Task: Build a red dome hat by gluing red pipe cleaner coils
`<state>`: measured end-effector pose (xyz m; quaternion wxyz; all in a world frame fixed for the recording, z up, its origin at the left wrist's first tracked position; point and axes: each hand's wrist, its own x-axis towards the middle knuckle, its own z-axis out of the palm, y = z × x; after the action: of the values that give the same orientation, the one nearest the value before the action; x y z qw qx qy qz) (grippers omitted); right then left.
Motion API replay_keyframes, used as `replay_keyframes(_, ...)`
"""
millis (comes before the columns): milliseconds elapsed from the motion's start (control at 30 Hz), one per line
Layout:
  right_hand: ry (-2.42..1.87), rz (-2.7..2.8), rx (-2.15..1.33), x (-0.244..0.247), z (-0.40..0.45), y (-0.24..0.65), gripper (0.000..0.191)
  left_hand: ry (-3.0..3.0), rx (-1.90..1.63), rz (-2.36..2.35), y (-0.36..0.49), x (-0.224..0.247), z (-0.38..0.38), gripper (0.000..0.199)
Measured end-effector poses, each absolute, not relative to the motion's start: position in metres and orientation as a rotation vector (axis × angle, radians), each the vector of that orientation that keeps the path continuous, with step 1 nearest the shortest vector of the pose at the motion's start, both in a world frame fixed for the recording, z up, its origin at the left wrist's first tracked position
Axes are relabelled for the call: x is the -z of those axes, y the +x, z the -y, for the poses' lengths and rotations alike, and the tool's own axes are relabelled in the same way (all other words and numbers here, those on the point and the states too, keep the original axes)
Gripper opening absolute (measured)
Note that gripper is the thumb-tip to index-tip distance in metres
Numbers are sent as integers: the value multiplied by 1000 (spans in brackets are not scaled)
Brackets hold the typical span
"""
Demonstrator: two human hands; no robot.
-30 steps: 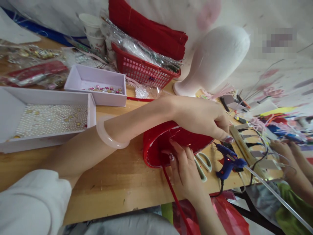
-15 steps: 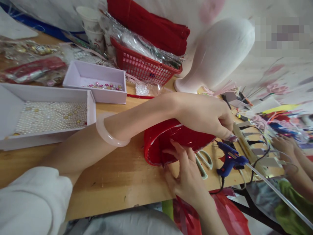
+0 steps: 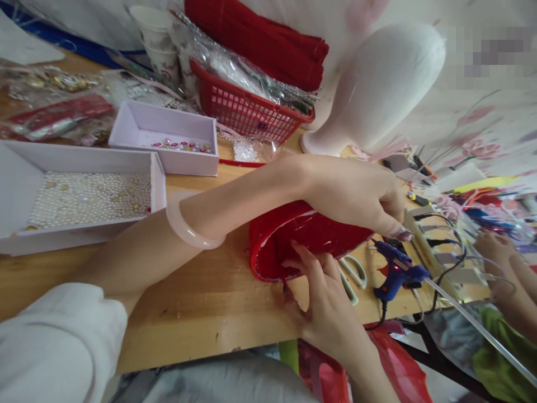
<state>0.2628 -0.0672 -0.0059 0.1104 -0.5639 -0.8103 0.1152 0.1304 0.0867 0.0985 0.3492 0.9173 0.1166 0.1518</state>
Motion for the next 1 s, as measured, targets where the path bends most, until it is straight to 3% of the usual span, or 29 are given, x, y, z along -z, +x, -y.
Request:
replay_keyframes(300,-1599,2250,-290,6,78,272,78,2435,-382,-298,131,-97,-90,24)
replay_keyframes(433,-1563,1951,-450,8,83,275,67,2477,-398,-234,129,-98,-93,24)
replay_keyframes(700,-1254,1282,-930,20,75,270,41,2687,-975,-414,98,-120,-76,16)
replay_keyframes(1000,-932,1223,-1045,9,67,280,42,2833,-456,-649,95,-76,-37,27)
